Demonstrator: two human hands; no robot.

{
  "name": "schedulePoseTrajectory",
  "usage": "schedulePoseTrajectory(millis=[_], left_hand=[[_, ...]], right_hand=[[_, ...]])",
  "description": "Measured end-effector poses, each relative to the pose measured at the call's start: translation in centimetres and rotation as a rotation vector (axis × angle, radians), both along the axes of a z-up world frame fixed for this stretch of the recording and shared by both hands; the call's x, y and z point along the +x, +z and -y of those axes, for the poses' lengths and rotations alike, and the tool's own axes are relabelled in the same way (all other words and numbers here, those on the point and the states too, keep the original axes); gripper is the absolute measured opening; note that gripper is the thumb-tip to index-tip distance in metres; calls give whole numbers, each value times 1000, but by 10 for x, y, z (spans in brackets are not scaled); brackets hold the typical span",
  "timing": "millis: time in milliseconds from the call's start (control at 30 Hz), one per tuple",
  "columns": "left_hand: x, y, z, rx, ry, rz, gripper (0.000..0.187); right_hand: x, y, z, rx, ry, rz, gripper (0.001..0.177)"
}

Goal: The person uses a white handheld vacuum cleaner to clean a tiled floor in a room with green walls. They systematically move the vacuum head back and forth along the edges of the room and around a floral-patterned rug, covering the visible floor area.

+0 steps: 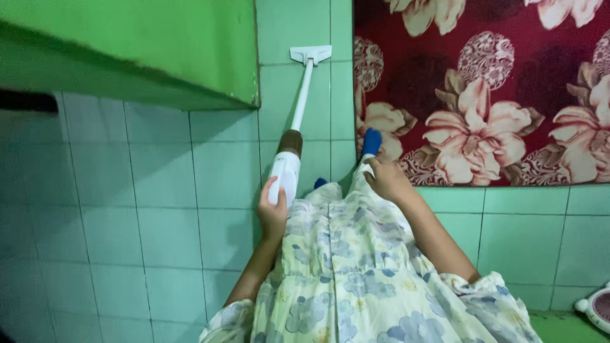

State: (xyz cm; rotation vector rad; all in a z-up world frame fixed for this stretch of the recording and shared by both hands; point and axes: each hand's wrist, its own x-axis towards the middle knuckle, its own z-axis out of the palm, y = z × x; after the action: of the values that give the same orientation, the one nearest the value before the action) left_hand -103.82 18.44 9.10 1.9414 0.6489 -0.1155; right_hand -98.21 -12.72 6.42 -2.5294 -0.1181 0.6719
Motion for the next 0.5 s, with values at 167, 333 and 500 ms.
schedulePoseTrajectory(millis=[167,333,500], left_hand=[[-78,14,-23,228,-107,127,33],[-126,29,-35,211,-70,20,34],[-137,28,-42,186,-112,105,34]], right_hand=[[-21,-4,-17,68,51,69,36],[-29,-1,-28,90,64,123,35],[-35,-6,-34,81,68,96,34]])
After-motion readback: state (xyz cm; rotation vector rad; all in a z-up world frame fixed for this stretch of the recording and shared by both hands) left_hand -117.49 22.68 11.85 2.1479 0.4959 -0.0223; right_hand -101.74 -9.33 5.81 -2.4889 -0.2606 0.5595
